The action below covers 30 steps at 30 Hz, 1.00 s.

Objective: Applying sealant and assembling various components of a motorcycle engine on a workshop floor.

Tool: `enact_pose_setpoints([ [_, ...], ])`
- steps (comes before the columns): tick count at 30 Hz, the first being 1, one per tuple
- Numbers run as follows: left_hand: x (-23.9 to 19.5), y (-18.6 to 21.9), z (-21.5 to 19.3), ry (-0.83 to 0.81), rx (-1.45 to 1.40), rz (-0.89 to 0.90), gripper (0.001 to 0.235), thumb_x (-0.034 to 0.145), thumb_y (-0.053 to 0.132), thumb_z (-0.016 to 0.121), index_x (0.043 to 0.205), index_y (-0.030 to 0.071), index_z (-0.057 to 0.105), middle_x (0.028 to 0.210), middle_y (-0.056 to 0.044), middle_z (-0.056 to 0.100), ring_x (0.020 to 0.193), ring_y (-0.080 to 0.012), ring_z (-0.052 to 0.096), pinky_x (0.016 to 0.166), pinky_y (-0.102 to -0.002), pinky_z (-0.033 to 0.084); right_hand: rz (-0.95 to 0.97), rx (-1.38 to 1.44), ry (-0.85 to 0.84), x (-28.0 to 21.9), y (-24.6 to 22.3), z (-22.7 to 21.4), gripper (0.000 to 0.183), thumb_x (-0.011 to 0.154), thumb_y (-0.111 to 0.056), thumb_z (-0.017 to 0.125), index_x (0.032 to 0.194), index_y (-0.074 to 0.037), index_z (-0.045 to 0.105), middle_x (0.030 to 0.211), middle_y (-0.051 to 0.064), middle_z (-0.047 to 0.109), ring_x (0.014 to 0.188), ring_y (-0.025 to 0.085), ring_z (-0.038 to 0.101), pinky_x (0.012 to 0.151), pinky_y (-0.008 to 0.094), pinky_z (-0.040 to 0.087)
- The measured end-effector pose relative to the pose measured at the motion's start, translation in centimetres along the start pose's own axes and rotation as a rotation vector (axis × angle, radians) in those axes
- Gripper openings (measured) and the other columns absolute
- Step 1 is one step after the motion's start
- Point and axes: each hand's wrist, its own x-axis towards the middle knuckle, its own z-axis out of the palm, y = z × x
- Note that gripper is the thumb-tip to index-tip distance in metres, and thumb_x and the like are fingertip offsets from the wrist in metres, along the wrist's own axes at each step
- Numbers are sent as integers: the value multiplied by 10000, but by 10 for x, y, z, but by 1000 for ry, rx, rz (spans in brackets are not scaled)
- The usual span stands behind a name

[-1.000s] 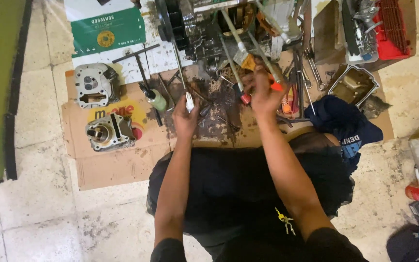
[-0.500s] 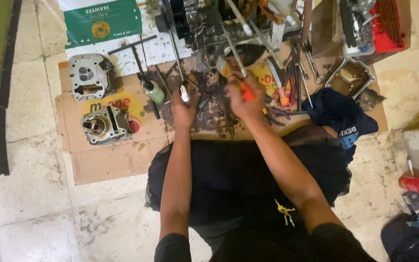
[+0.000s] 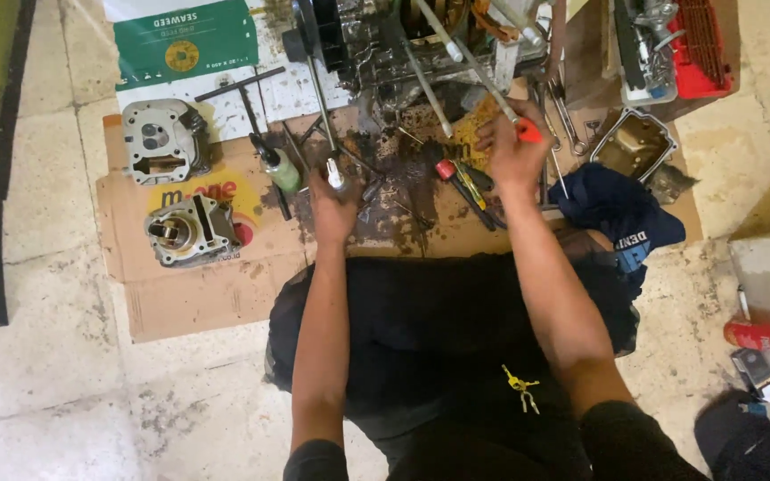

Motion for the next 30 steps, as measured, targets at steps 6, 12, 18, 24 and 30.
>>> enact_pose_setpoints([
  [6,-7,12,-4,39,18,-1,997,802,389,902,1543,43,333,1542,-233,413,1434,-442,405,1190,-578,378,6,61,115,-24,-32,53,171,990,-107,566,914,10,665,674,243,696,517,281,716,461,305,545],
  [12,-28,33,-11,10,17,21,1028,789,317,896,1559,15,285,1566,-283,362,1461,-480,340,1213,-616,323,127,129,-81,-36,-45,58,272,954,-124,576,693,-64,622,638,227,708,537,324,745,459,317,524],
  [18,-28,25,-12,-10,-5,-47,1082,810,370,889,1586,22,220,1594,-275,314,1487,-471,290,1216,-615,299,221,253,86,-38,-36,72,154,917,-94,565,774,-57,609,585,262,666,449,335,706,388,382,543],
  [24,-26,28,-14,2,58,-68,1112,779,377,905,1571,-16,231,1577,-321,329,1474,-493,312,1226,-595,299,55,354,204,-13,-18,55,127,957,-133,592,881,-33,605,599,284,669,441,328,688,398,361,554],
  [30,-27,38,-21,-51,-63,-52,1129,861,331,879,1616,-17,115,1625,-316,229,1516,-493,208,1237,-635,228,26,371,28,-36,-40,77,206,934,-21,561,735,-56,520,642,316,671,503,381,715,437,414,586],
])
